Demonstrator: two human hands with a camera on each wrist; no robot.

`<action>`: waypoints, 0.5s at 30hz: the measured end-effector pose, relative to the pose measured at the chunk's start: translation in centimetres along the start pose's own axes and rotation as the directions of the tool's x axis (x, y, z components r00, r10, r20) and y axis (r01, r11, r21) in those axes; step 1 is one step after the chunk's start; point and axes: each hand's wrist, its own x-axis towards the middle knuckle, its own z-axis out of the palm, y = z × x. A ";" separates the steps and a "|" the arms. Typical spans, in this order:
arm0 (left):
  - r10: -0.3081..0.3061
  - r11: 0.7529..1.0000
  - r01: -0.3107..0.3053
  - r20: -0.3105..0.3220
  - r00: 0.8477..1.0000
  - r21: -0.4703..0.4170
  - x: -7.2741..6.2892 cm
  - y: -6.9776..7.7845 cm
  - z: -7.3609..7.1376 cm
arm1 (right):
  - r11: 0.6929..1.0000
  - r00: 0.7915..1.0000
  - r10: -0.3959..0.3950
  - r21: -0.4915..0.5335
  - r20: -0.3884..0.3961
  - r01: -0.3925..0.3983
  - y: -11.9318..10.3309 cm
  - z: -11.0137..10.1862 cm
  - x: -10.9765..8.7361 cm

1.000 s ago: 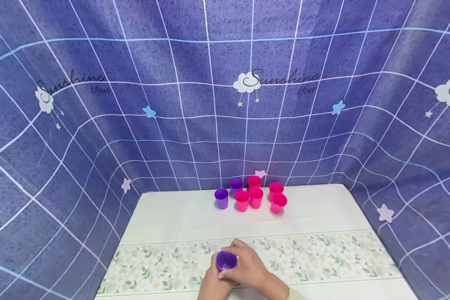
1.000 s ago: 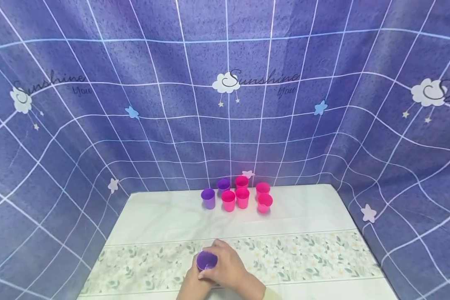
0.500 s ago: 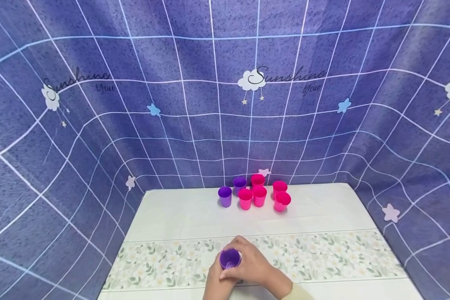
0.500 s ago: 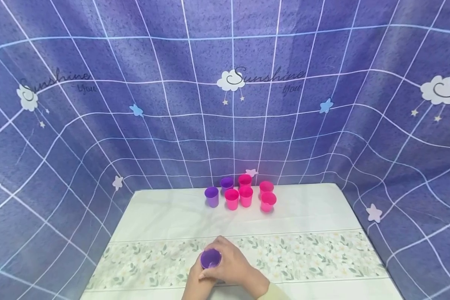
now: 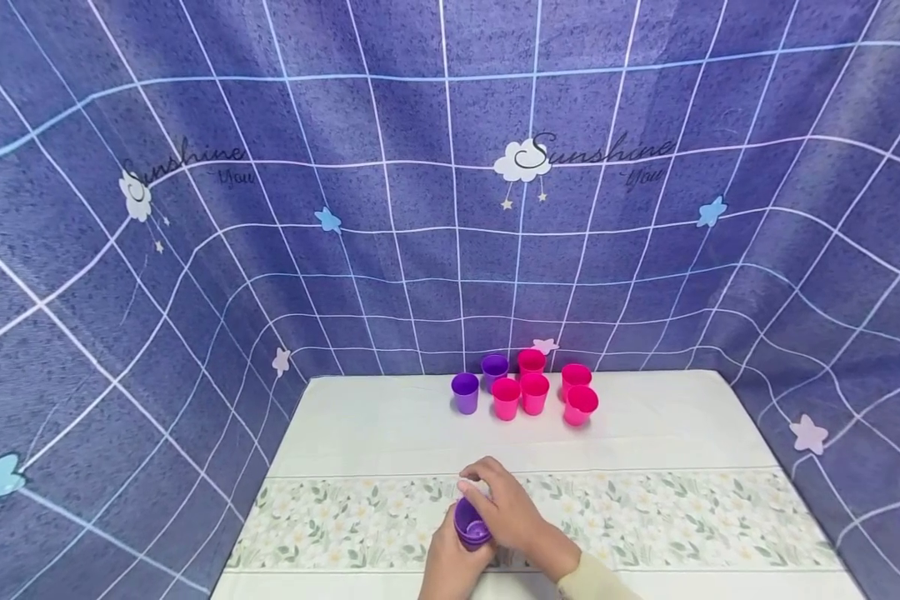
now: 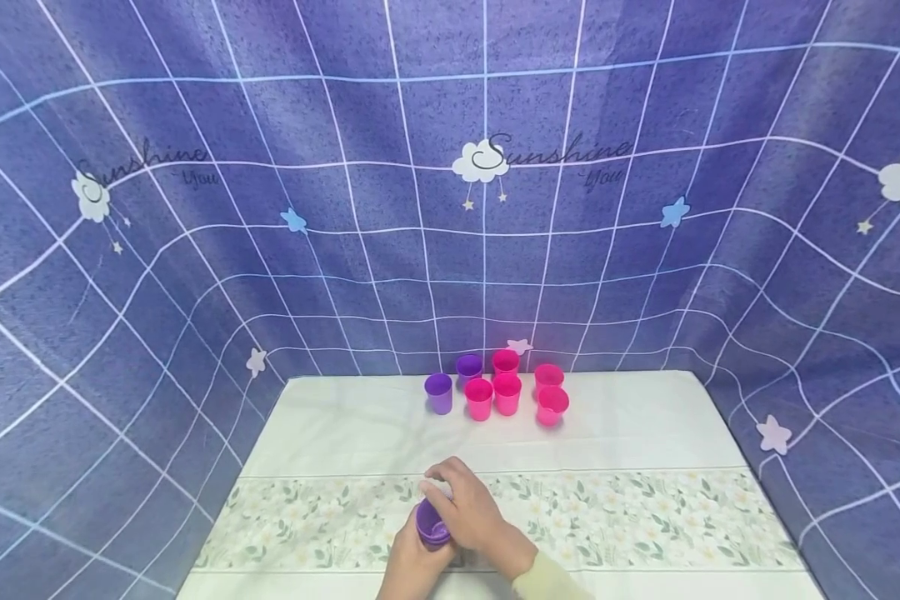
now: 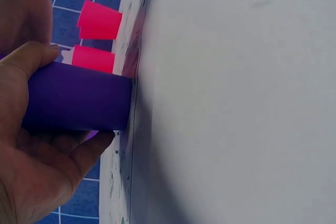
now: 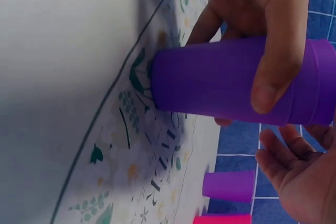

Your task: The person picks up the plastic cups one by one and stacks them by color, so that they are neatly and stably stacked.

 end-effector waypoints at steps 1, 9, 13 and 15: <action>0.006 1.000 -0.006 0.000 1.000 -0.002 0.0 0.0 0.0 | 1.000 1.000 -0.002 -0.010 -0.002 0.002 0.1 -0.1 0.2; 0.003 1.000 -0.003 -0.017 1.000 0.003 0.1 -0.2 0.1 | 0.995 0.998 -0.045 -0.090 -0.054 0.040 0.9 -0.4 1.7; 0.020 0.999 -0.019 -0.043 0.999 0.028 0.0 -0.5 0.4 | 0.988 0.991 -0.091 -0.135 -0.098 0.078 1.6 -0.4 2.5; 0.040 0.998 -0.037 -0.058 0.998 0.052 -0.1 -0.6 0.5 | 0.984 0.987 -0.113 -0.149 -0.113 0.096 1.9 -0.4 2.9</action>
